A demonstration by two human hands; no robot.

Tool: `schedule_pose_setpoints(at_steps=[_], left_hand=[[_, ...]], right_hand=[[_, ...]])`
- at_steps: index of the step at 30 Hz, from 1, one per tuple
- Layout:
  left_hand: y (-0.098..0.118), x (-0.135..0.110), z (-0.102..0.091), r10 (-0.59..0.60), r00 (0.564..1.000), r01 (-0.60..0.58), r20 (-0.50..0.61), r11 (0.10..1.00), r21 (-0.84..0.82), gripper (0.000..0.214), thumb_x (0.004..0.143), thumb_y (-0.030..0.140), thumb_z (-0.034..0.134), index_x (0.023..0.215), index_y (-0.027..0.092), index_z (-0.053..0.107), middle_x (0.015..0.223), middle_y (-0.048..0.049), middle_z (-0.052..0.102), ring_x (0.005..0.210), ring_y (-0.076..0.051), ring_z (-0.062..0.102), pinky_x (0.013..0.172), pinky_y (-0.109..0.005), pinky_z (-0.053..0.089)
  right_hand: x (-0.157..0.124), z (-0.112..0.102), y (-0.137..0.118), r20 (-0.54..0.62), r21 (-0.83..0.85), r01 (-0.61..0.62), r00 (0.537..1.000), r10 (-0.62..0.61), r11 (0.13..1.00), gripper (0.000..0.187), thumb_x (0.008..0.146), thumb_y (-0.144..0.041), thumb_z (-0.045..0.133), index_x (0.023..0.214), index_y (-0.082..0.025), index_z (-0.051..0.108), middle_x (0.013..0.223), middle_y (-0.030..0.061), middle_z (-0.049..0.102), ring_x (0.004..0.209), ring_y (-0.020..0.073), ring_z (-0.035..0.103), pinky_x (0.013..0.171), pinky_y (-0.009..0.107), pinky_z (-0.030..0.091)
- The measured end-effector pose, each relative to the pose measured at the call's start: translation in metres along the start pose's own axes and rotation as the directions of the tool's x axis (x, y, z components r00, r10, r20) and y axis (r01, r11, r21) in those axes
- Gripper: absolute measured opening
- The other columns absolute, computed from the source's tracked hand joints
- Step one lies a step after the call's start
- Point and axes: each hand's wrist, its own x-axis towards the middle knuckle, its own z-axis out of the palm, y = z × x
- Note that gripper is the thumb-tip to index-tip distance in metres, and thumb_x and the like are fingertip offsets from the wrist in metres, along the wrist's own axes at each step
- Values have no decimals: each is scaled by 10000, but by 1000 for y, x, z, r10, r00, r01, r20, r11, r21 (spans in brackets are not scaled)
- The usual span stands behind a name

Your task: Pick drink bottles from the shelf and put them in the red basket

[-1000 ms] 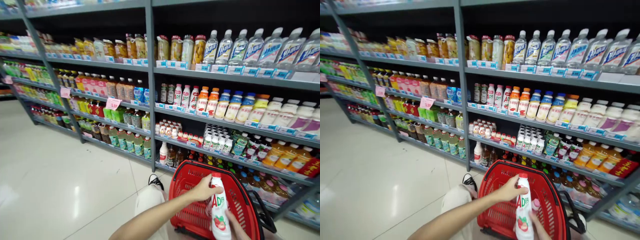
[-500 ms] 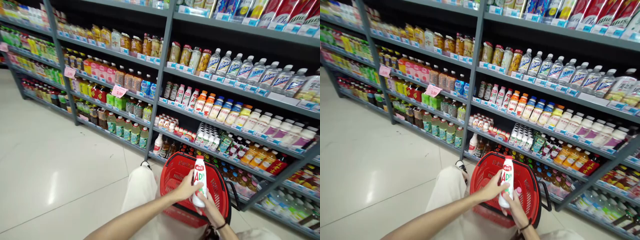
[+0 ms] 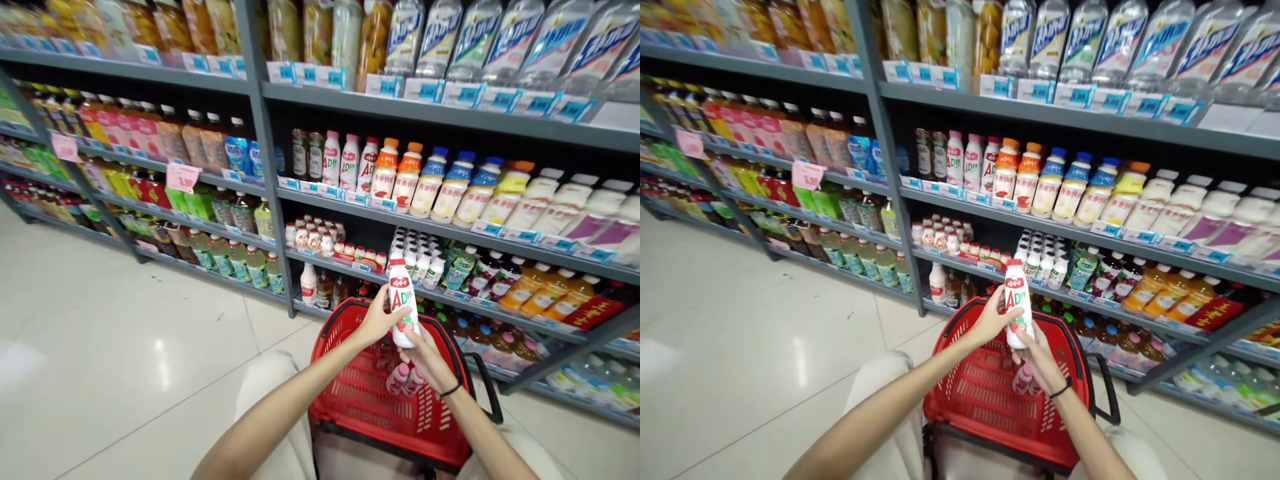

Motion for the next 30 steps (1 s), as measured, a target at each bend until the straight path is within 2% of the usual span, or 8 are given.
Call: schedule_pose_setpoints(at_steps=[3, 5, 8, 12, 16, 22, 27, 30], left_hand=[[-17, 24, -6, -17, 1000, 16, -18, 999, -35, 637, 806, 386, 844, 1319, 178, 528, 1312, -133, 696, 1179, -256, 689, 1029, -378, 548], [-30, 31, -9, -41, 999, 39, -21, 997, -60, 640, 808, 402, 844, 1317, 184, 524, 1327, -129, 688, 1191, -257, 685, 1036, -375, 545], [-48, 31, -13, -88, 996, 87, -6, 993, -79, 619, 806, 409, 853, 1295, 190, 543, 1291, -112, 702, 1172, -256, 690, 1028, -372, 553], [-59, 21, -14, -147, 989, 145, -20, 986, -88, 627, 825, 387, 841, 1345, 189, 552, 1297, -107, 709, 1166, -252, 690, 1030, -374, 560], [-53, 11, -14, -192, 981, 190, -13, 977, -94, 661, 822, 358, 847, 1383, 174, 552, 1343, -117, 704, 1206, -262, 682, 1050, -381, 560], [-31, 7, -17, -179, 984, 177, -18, 981, -82, 622, 805, 303, 870, 1346, 148, 605, 1399, -140, 696, 1220, -280, 697, 1026, -385, 592], [-27, 6, -21, -138, 990, 140, 29, 977, -163, 571, 850, 306, 849, 1371, 163, 664, 1416, -124, 697, 1251, -270, 696, 1107, -407, 558], [-30, 6, -23, -142, 990, 143, 19, 976, -163, 558, 865, 336, 843, 1377, 171, 690, 1407, -122, 705, 1226, -266, 709, 1111, -424, 557]], right_hand=[[26, -9, -5, 7, -36, -15, 1000, 15, 999, 550, 757, -460, 946, 1096, -133, 661, 862, 53, 687, 628, 140, 592, 469, 224, 465], [40, -19, -2, -12, -91, -19, 1000, 18, 996, 538, 751, -473, 942, 1060, -127, 668, 806, 40, 680, 585, 132, 585, 455, 220, 458], [51, -34, 10, -66, -197, -42, 997, 29, 979, 533, 775, -495, 916, 1052, -123, 655, 738, 12, 668, 480, 88, 517, 427, 204, 417], [48, -43, 29, -137, -243, -130, 986, 99, 961, 629, 769, -542, 905, 1148, -135, 613, 655, -26, 637, 410, 82, 459, 382, 201, 357], [40, -40, 39, -151, -246, -126, 984, 90, 961, 620, 770, -547, 904, 1135, -146, 603, 675, -21, 648, 450, 82, 472, 412, 201, 379], [35, -35, 43, -171, -239, -86, 984, 45, 967, 582, 762, -508, 923, 1159, -167, 668, 883, 28, 716, 598, 117, 574, 467, 216, 478], [29, -39, 50, -108, -213, -59, 994, 36, 975, 493, 853, -549, 849, 1101, -162, 670, 753, 22, 706, 514, 127, 576, 437, 222, 465], [28, -42, 54, -80, -192, -42, 996, 28, 980, 490, 898, -581, 797, 1095, -152, 663, 719, 32, 705, 496, 135, 591, 431, 219, 460]])
